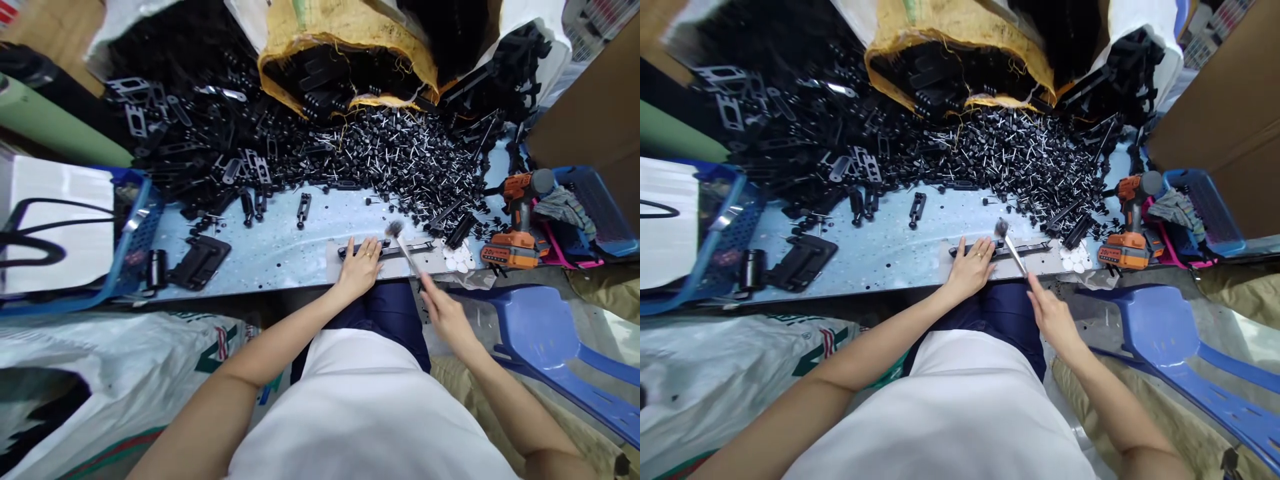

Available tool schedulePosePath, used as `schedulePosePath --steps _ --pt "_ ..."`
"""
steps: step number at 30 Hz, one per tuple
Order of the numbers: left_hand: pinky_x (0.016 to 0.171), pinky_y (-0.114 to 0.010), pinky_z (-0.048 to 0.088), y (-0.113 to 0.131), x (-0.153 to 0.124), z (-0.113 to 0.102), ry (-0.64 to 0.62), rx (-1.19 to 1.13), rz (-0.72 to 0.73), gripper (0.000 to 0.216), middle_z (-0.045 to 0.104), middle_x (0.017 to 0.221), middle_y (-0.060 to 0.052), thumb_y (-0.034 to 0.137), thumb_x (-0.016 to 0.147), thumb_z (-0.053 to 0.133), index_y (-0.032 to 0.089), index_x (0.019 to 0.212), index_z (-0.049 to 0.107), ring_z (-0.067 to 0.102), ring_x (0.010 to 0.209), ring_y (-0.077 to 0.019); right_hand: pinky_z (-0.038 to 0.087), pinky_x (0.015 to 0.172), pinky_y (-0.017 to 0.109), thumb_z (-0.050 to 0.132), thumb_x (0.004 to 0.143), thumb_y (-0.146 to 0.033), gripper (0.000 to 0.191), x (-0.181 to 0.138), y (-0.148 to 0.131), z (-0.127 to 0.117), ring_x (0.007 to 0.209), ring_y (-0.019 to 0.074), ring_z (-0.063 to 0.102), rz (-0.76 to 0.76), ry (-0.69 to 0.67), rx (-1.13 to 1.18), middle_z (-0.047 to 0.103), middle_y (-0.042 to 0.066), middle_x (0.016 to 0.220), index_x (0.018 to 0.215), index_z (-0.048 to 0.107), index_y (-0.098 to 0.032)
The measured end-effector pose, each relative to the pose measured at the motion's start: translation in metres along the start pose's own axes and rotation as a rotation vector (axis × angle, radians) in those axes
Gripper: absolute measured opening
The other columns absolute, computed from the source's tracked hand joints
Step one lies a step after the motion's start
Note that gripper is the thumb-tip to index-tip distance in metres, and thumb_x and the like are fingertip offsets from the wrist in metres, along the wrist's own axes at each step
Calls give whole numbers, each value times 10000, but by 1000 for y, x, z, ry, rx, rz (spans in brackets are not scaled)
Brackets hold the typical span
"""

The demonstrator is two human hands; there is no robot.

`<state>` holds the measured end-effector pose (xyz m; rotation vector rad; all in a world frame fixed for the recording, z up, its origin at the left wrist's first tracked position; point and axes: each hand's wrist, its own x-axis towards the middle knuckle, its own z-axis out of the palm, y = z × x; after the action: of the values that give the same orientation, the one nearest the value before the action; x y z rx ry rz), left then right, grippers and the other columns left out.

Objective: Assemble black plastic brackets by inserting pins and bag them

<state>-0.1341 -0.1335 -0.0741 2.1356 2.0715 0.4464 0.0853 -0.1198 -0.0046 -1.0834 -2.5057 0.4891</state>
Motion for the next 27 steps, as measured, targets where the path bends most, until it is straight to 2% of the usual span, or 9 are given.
schedulePosePath --steps 3,7,11,14,18,19,21,24,27 --pt "1081 -563 184 0 0 -1 -6 4 3 450 437 1359 -165 245 892 347 94 1310 425 389 1277 -280 543 688 272 359 925 -277 437 -1 -2 3 782 185 668 -18 -29 -2 684 64 971 1359 408 -258" --pt "1083 -562 179 0 1 -1 -9 13 10 456 426 1368 -165 251 890 353 99 1314 419 380 1283 -280 532 737 264 359 924 -244 472 -4 -6 2 823 179 665 30 146 -26 659 103 1065 1396 347 -226" --pt "1082 -545 206 0 1 -3 -18 39 25 456 440 1355 -176 261 895 351 76 1305 425 389 1277 -281 528 618 272 343 927 -313 425 -9 2 17 710 195 668 45 -13 -38 697 88 902 1324 461 -216" --pt "1082 -486 251 -7 0 -2 -2 60 77 439 458 1346 -165 255 903 344 78 1294 436 393 1276 -259 512 631 283 328 924 -369 438 1 30 15 722 195 661 190 14 -58 690 90 934 1298 492 -212" --pt "1059 -409 305 -25 -3 -1 -21 114 210 419 483 1319 -185 229 920 312 38 1266 452 413 1259 -243 469 619 338 295 910 -432 518 39 85 -12 666 225 621 356 223 -300 671 143 870 1256 531 -128" --pt "1049 -402 315 -30 -4 -2 -33 134 240 422 480 1319 -189 239 923 315 34 1268 446 418 1254 -247 460 642 351 297 907 -446 531 50 95 -16 705 237 616 321 269 -369 661 162 890 1227 551 -108" --pt "1025 -394 335 -36 -4 -5 -71 179 288 447 455 1341 -192 285 924 341 41 1289 420 423 1243 -257 441 737 371 322 898 -477 533 73 105 -13 856 252 598 126 282 -455 635 184 994 1175 576 -98" --pt "956 -370 383 -37 3 -13 -159 238 317 513 417 1366 -203 365 910 389 47 1312 385 465 1184 -270 402 809 361 381 863 -557 542 101 97 16 939 239 561 -262 80 -494 620 166 1046 1081 606 -114" --pt "855 -342 426 -34 17 -18 -199 241 268 542 482 1296 -212 415 891 428 42 1285 410 532 1060 -262 383 678 301 377 829 -637 590 126 83 49 749 203 562 -448 -167 -532 636 138 795 818 646 -112"
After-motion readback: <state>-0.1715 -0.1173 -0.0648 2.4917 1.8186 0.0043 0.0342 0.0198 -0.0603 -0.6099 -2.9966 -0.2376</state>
